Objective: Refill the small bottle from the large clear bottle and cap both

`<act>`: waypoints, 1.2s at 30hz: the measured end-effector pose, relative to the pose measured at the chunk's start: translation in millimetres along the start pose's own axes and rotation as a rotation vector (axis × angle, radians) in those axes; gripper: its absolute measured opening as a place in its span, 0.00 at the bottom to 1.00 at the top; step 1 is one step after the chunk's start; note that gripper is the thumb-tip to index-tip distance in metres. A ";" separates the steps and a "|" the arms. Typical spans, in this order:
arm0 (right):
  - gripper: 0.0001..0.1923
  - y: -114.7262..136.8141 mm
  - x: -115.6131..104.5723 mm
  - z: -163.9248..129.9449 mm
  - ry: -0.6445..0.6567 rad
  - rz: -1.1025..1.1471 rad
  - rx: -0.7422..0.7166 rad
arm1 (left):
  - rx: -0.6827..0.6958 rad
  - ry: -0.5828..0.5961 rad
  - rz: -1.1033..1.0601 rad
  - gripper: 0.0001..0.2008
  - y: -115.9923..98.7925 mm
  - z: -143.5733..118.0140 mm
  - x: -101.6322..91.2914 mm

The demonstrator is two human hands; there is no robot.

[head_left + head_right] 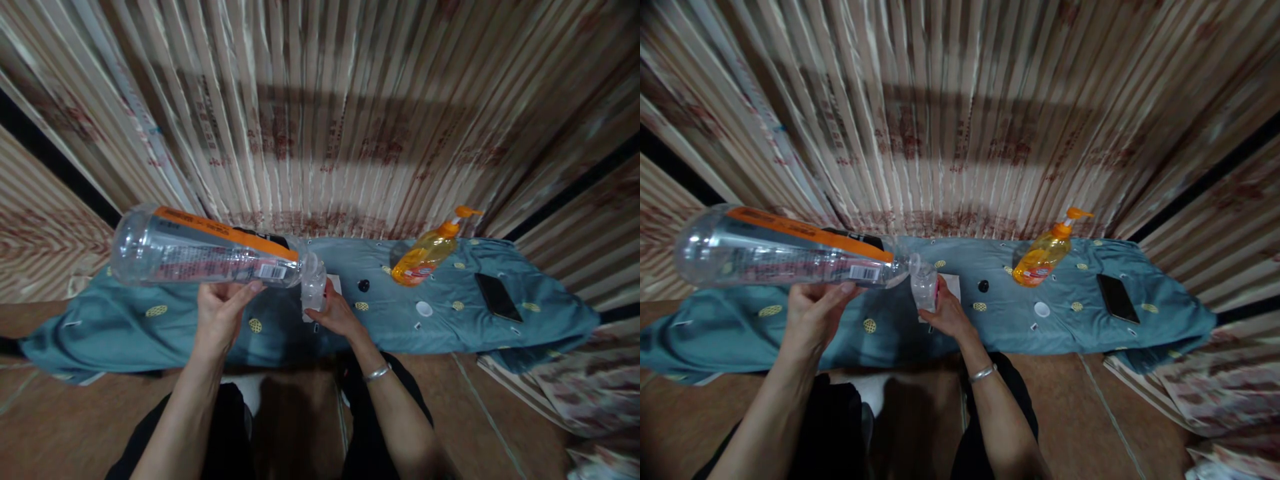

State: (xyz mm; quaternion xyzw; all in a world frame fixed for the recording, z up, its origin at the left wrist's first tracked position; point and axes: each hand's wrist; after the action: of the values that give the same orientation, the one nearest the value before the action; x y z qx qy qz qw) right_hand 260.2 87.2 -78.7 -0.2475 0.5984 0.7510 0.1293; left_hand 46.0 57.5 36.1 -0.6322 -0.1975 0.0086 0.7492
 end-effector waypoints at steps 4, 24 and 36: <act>0.45 1.0 -1.6 0.2 0.005 -0.009 0.011 | -0.003 0.003 -0.008 0.21 0.1 -0.2 -0.2; 0.39 0.2 0.8 -0.1 -0.003 -0.031 -0.015 | -0.019 0.009 -0.136 0.23 4.6 1.4 -0.5; 0.42 0.1 1.4 -0.3 0.008 -0.051 -0.001 | 0.006 -0.008 -0.018 0.22 5.1 -0.3 1.4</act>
State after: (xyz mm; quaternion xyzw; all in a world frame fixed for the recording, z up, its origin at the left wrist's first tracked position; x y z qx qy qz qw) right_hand 259.0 86.8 -79.5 -0.2656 0.5922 0.7466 0.1459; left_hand 48.5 58.6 31.6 -0.6281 -0.2060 0.0052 0.7504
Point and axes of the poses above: each hand's wrist, its own z-axis towards the middle knuckle, its own x-axis out of the palm, y = z × x, and after that the axes turned 1 degree about -x, right-handed
